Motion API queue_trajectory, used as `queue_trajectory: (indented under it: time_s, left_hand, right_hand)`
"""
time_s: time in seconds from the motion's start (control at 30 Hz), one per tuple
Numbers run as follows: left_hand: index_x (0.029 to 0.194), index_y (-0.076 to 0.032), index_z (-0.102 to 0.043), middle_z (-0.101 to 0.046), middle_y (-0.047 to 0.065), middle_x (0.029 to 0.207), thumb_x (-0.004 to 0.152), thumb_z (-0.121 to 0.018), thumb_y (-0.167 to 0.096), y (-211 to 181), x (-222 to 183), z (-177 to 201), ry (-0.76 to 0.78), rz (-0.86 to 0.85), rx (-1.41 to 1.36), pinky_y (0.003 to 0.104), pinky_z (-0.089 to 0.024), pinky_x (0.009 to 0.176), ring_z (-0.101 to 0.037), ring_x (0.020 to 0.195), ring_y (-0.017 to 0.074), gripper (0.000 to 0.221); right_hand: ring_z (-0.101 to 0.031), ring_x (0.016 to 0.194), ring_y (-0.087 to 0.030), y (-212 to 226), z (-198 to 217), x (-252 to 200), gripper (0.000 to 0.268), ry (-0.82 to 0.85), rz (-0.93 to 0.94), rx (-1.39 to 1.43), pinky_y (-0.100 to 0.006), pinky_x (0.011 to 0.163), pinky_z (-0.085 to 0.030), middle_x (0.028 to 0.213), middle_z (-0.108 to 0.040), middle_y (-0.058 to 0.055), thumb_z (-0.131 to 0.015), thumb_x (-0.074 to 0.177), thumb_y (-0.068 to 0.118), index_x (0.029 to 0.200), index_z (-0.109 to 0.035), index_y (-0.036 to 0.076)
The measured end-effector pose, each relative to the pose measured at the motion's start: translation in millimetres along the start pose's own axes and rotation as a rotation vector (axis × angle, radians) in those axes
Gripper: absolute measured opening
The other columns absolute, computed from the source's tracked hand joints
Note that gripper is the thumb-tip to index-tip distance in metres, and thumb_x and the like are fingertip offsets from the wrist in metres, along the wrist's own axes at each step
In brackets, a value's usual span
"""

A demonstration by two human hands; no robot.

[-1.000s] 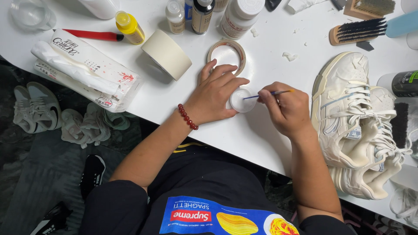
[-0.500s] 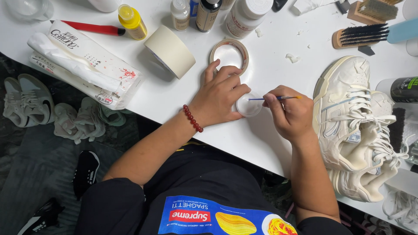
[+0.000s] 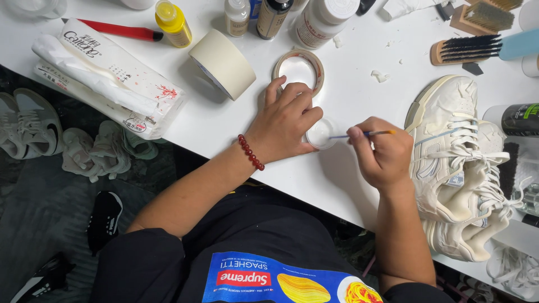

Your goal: The person stirs white paint in a small plastic cup with a paintbrush, then holds a sneaker whose upper is covered with masking tape and brushes the white paint along the midsole edge, working around the shoe.

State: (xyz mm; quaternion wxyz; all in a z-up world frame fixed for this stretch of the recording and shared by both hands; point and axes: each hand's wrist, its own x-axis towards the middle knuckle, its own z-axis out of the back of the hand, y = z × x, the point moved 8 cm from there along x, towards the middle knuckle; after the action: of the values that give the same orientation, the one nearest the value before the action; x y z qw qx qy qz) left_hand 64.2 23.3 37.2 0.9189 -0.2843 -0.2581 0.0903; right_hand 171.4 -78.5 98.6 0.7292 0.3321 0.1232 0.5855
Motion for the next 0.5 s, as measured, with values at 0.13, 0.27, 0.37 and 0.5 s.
queue_trajectory:
  time_s: [0.13,0.27,0.37,0.5]
  left_hand:
    - [0.096,-0.011,-0.066,-0.058,0.007,0.107,0.066,-0.094,-0.045,-0.1,-2.1,-2.6,-0.030,-0.013,0.009,0.062,-0.026,0.115,-0.051,0.124,0.0277,0.053]
    - [0.095,-0.012,-0.068,-0.059,0.006,0.105,0.062,-0.093,-0.045,0.0,-0.4,-0.8,-0.007,0.011,0.023,0.063,-0.026,0.113,-0.051,0.125,0.0279,0.054]
    - [0.093,-0.013,-0.067,-0.060,0.005,0.104,0.066,-0.094,-0.045,-0.7,-1.0,-1.9,-0.009,0.009,0.009,0.064,-0.025,0.114,-0.050,0.129,0.0276,0.050]
    - [0.097,-0.013,-0.068,-0.060,0.005,0.104,0.064,-0.093,-0.045,0.3,-1.5,-0.7,0.000,0.016,0.010,0.064,-0.025,0.114,-0.049,0.129,0.0289,0.052]
  right_hand:
    - [-0.064,0.065,-0.020,11.9,-3.7,3.1,0.011,-0.005,0.042,-0.033,-0.031,0.061,-0.049,0.080,-0.068,-0.009,-0.066,0.101,0.001,0.090,-0.069,0.000]
    - [-0.062,0.064,-0.023,12.5,-5.7,1.3,0.015,-0.038,0.099,-0.132,-0.034,0.061,-0.047,0.079,-0.067,-0.011,-0.068,0.100,-0.001,0.085,-0.066,0.001]
    - [-0.062,0.063,-0.024,25.2,-9.2,5.1,0.015,-0.004,0.135,-0.088,-0.034,0.060,-0.047,0.078,-0.067,-0.011,-0.069,0.097,-0.001,0.083,-0.065,0.000]
    - [-0.061,0.061,-0.024,15.1,-8.9,2.2,0.015,-0.026,0.081,-0.111,-0.034,0.057,-0.046,0.075,-0.065,-0.011,-0.069,0.098,-0.001,0.083,-0.067,-0.001]
